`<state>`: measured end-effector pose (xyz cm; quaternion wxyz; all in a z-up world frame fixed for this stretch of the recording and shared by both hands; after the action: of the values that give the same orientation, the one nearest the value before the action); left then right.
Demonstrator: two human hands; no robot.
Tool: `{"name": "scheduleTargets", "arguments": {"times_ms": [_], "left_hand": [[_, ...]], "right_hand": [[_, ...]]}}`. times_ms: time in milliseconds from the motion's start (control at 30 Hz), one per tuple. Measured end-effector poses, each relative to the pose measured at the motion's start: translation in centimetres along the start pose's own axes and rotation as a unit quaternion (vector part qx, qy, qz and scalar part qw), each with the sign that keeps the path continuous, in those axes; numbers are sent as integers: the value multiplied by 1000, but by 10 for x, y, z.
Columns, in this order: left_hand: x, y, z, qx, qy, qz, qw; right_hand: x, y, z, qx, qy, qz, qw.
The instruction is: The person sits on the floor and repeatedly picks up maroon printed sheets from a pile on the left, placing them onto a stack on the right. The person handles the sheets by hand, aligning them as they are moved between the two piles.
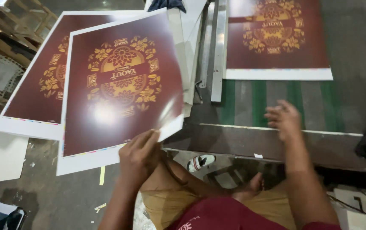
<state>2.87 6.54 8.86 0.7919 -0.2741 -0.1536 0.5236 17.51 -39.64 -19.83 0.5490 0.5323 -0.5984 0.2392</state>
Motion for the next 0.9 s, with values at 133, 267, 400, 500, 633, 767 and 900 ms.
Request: {"name": "scheduleTargets", "arguments": {"times_ms": [133, 267, 400, 500, 633, 767, 900], "left_hand": [[-41, -5, -29, -8, 88, -62, 994], [-90, -5, -62, 30, 98, -76, 992], [-110, 5, -76, 69, 121, -90, 986], [-102, 11, -76, 93, 123, -109, 982], [-73, 18, -72, 120, 70, -114, 984], [-9, 29, -68, 124, -2, -28, 992], [47, 36, -41, 79, -110, 73, 988]], "right_hand": [[-3, 103, -95, 213, 87, -13, 973], [-29, 162, -116, 360, 98, -10, 928], [-85, 162, -91, 356, -79, -66, 929], [-65, 159, -86, 236, -143, -81, 958], [-28, 154, -66, 93, -154, -20, 983], [-2, 136, -15, 17, -115, 72, 991], [9, 121, 51, -9, -151, 135, 979]]}}
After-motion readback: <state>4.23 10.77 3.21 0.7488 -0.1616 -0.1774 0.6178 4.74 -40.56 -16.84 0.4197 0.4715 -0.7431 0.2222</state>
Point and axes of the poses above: each hand's wrist, its own y-axis away from the middle knuckle, its own z-axis out of the back of the hand, x = y × z, the point moved 4 cm from there along -y, towards the middle knuckle, and after that the axes turned 10 degrees about -y, right-handed, at the moved point
